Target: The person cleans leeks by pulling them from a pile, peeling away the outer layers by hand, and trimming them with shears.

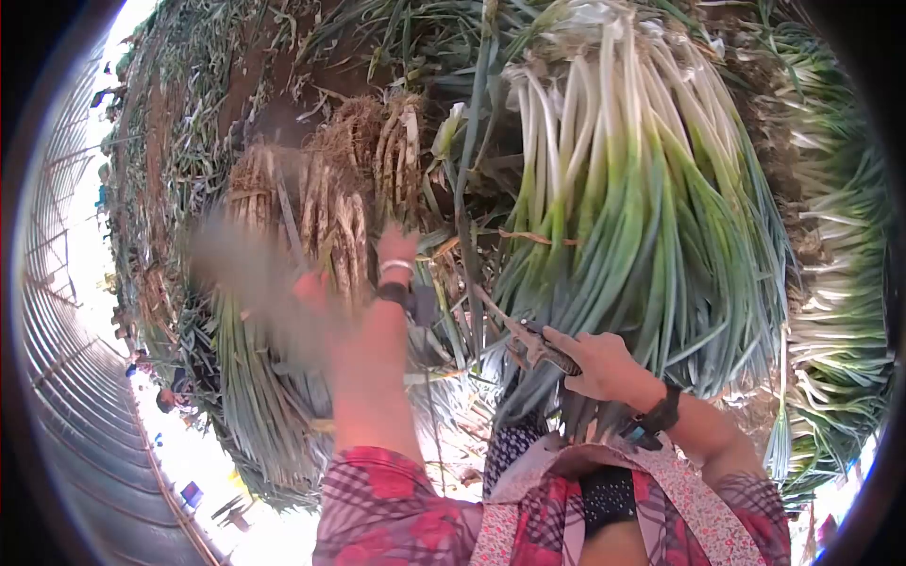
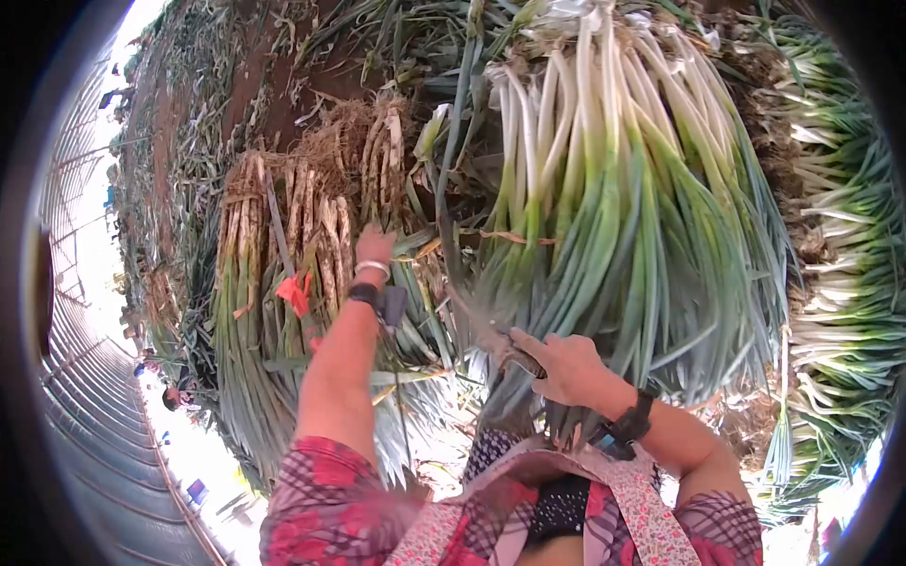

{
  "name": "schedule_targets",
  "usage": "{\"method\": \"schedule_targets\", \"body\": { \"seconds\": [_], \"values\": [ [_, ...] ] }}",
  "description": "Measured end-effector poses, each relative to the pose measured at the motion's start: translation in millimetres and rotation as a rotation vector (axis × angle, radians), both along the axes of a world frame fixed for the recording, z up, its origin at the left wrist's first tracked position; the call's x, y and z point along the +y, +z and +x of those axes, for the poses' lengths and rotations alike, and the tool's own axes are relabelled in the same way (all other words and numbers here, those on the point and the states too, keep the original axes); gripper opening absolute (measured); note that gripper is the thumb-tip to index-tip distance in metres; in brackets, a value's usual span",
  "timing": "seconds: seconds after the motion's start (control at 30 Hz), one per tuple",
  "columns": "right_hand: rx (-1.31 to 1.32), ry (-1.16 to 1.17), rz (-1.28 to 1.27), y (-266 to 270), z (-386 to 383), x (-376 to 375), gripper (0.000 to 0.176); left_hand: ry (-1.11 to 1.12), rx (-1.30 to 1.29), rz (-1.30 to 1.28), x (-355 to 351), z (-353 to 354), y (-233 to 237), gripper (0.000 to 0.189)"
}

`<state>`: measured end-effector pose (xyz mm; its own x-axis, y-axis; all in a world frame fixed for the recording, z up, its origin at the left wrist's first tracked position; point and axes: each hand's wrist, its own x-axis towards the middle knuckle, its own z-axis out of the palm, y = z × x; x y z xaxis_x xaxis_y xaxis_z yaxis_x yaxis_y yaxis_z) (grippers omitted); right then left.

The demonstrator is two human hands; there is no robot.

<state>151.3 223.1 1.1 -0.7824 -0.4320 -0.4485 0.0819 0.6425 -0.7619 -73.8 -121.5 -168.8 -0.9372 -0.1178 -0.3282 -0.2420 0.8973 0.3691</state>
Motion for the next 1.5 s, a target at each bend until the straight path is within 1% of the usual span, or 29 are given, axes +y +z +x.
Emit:
{"method": "schedule_targets", "body": {
  "seconds": [0.03, 0.1, 0.13, 0.2, 0.27, 0.3, 0.33, 0.37, 0.43, 0.47, 0.57, 0.6, 0.63, 0.7, 0.73, 0.8, 0.87, 0.9, 0.93, 0.97, 1.03, 1.07, 1.1, 1.17, 1.2, 1.33, 1.37, 1.43, 1.5],
  "values": [
    [0.004, 0.003, 0.01, -12.2, -9.3, -5.6, 0.077, -0.049, 0.069, -0.158, -1.8, 6.1, -9.1, 0.057],
    [-0.055, 0.053, -0.001, -39.4, -27.9, -14.9, 0.078, -0.118, -0.029, -0.422, -6.5, -11.2, -26.2, 0.081],
    [-0.048, 0.053, 0.008, -48.0, -34.5, -19.0, 0.078, -0.116, -0.022, -0.414, -13.4, -23.4, -36.3, 0.081],
    [-0.054, -0.099, 0.112, -59.1, -44.6, -24.2, 0.08, 0.118, -0.183, -0.297, -32.2, -54.5, -63.8, 0.094],
    [-0.07, -0.124, 0.138, -67.2, -44.1, -26.7, 0.081, 0.122, -0.257, -0.353, -39.4, -65.1, -79.9, 0.099],
    [-0.089, -0.148, 0.159, -69.0, -40.2, -26.8, 0.082, 0.126, -0.335, -0.413, -37.3, -67.2, -78.4, 0.105],
    [-0.092, -0.146, 0.167, -70.9, -33.9, -28.2, 0.082, 0.122, -0.405, -0.372, -39.8, -72.9, -71.1, 0.108],
    [-0.084, -0.135, 0.176, -72.2, -26.5, -30.6, 0.082, 0.122, -0.405, -0.365, -45.5, -74.1, -71.0, 0.108],
    [-0.083, -0.129, 0.19, -73.4, -21.5, -34.6, 0.081, -0.001, -0.513, -0.284, -53.4, -69.5, -66.6, 0.101],
    [-0.043, -0.148, 0.191, -74.0, -21.3, -37.2, 0.081, -0.014, -0.502, -0.264, -41.0, -58.9, -54.2, 0.091],
    [-0.022, -0.162, 0.185, -64.9, -25.5, -48.0, 0.08, 0.025, -0.349, -0.013, 6.7, 15.5, -30.9, 0.083],
    [0.004, -0.163, 0.18, -64.5, -32.5, -52.0, 0.079, 0.04, -0.392, 0.106, 14.5, 44.3, -41.5, 0.085],
    [-0.012, -0.156, 0.187, -65.0, -36.0, -55.7, 0.079, 0.045, -0.409, 0.112, 26.0, 65.4, -39.6, 0.085],
    [0.002, -0.143, 0.166, -64.2, -34.7, -62.2, 0.078, 0.038, -0.347, 0.337, 44.7, 103.9, -36.5, 0.085],
    [-0.011, -0.124, 0.155, -63.0, -33.1, -64.1, 0.076, 0.042, -0.356, 0.35, 50.0, 116.6, -38.3, 0.085],
    [-0.027, -0.079, 0.202, -56.1, -34.0, -67.9, 0.075, 0.323, -0.1, 0.462, 57.8, 133.2, -46.1, 0.094],
    [-0.043, -0.028, 0.244, -55.2, -38.3, -71.5, 0.074, 0.337, -0.109, 0.481, 55.2, 131.5, -51.8, 0.096],
    [0.016, -0.089, 0.267, -59.9, -47.1, -71.2, 0.074, 0.346, -0.11, 0.488, 54.2, 130.8, -54.9, 0.097],
    [0.08, -0.15, 0.287, -63.9, -55.0, -70.7, 0.073, 0.305, 0.001, 0.476, 56.0, 131.2, -58.0, 0.087],
    [0.084, -0.141, 0.291, -65.0, -59.5, -71.5, 0.073, 0.314, 0.005, 0.48, 58.2, 125.4, -52.5, 0.087],
    [0.071, -0.001, 0.28, -64.4, -61.7, -76.1, 0.072, 0.107, -0.055, 0.133, 59.2, 113.3, -34.4, 0.072],
    [0.069, 0.004, 0.28, -64.2, -60.8, -79.0, 0.072, 0.082, 0.004, 0.074, 57.0, 109.5, -38.7, 0.061],
    [0.04, 0.053, 0.298, -64.2, -61.6, -81.0, 0.072, 0.088, 0.007, 0.076, 55.9, 103.7, -43.0, 0.061],
    [0.016, 0.111, 0.321, -65.7, -66.4, -85.5, 0.072, 0.148, -0.12, 0.239, 54.7, 97.1, -49.9, 0.06],
    [0.025, 0.09, 0.319, -68.3, -72.2, -88.9, 0.072, 0.172, -0.036, 0.2, 60.2, 101.2, -50.6, 0.056],
    [0.114, 0.015, 0.326, -83.3, -99.1, -102.0, 0.074, 0.258, 0.043, 0.192, 65.4, 115.5, -77.5, 0.06],
    [0.119, 0.014, 0.331, -89.2, -106.3, -102.8, 0.074, 0.263, 0.036, 0.156, 68.4, 113.2, -73.5, 0.056],
    [0.248, -0.101, 0.348, -96.7, -110.9, -104.2, 0.075, 0.27, 0.023, 0.122, 69.8, 109.9, -65.8, 0.054],
    [0.182, -0.081, 0.348, -80.4, -99.8, -101.5, 0.073, 0.367, -0.243, 0.15, 65.6, 102.9, -53.3, 0.052]
  ]
}}
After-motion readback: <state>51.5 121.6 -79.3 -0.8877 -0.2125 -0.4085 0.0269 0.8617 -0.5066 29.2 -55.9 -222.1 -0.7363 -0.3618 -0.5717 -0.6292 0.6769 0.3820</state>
